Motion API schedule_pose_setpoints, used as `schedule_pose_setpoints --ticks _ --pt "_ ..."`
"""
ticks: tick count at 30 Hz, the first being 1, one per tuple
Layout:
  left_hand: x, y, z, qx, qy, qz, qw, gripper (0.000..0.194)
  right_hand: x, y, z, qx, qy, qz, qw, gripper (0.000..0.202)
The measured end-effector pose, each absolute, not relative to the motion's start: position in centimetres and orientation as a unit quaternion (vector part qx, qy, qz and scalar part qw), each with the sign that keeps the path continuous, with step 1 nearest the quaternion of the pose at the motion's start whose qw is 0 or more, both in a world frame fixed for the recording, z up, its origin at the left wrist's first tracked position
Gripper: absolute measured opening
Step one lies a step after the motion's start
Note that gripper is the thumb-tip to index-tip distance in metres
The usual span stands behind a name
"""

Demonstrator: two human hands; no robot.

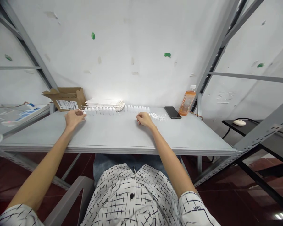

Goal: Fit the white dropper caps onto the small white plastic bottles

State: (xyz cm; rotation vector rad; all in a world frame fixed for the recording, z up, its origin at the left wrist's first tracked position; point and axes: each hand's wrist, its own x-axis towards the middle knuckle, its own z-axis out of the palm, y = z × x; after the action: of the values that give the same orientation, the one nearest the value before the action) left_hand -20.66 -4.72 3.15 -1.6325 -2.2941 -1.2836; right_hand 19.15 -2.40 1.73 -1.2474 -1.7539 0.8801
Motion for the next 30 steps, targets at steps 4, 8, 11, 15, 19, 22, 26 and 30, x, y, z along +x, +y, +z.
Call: schedule_pose_setpoints --ticks 4,8,11,15,19,22,26,30 --pt "-20.7 -4.5 3.4 -0.494 -0.78 -0.378 0.071 0.017 19.2 -2.2 1.5 -0.49 -0.698 0.346 0.39 0.013" --pt "-20.5 -4.3 3.5 -0.487 -0.791 -0.362 0.074 0.028 19.2 -2.3 1.6 -0.496 -0.706 0.334 0.38 0.015" --pt "-20.6 -4.0 3.5 -0.482 -0.797 -0.356 0.073 0.033 19.2 -2.4 1.6 -0.497 -0.709 0.33 0.376 0.014" --pt "-20.6 -3.6 3.5 -0.483 -0.797 -0.355 0.074 0.037 19.2 -2.5 1.7 -0.5 -0.71 0.329 0.372 0.014" --pt "-20.3 -3.5 3.4 -0.48 -0.806 -0.339 0.07 0.037 19.2 -2.8 2.1 -0.51 -0.71 0.331 0.355 0.015" --pt "-20.1 -3.6 3.5 -0.481 -0.809 -0.33 0.07 0.037 19.1 -2.9 2.2 -0.515 -0.71 0.329 0.349 0.016" --pt "-19.9 -4.0 3.8 -0.478 -0.812 -0.325 0.079 0.034 19.1 -2.8 2.1 -0.514 -0.715 0.325 0.345 0.016" --pt "-19.7 -4.2 3.9 -0.471 -0.813 -0.332 0.082 0.035 19.2 -2.8 2.1 -0.518 -0.715 0.323 0.341 0.015"
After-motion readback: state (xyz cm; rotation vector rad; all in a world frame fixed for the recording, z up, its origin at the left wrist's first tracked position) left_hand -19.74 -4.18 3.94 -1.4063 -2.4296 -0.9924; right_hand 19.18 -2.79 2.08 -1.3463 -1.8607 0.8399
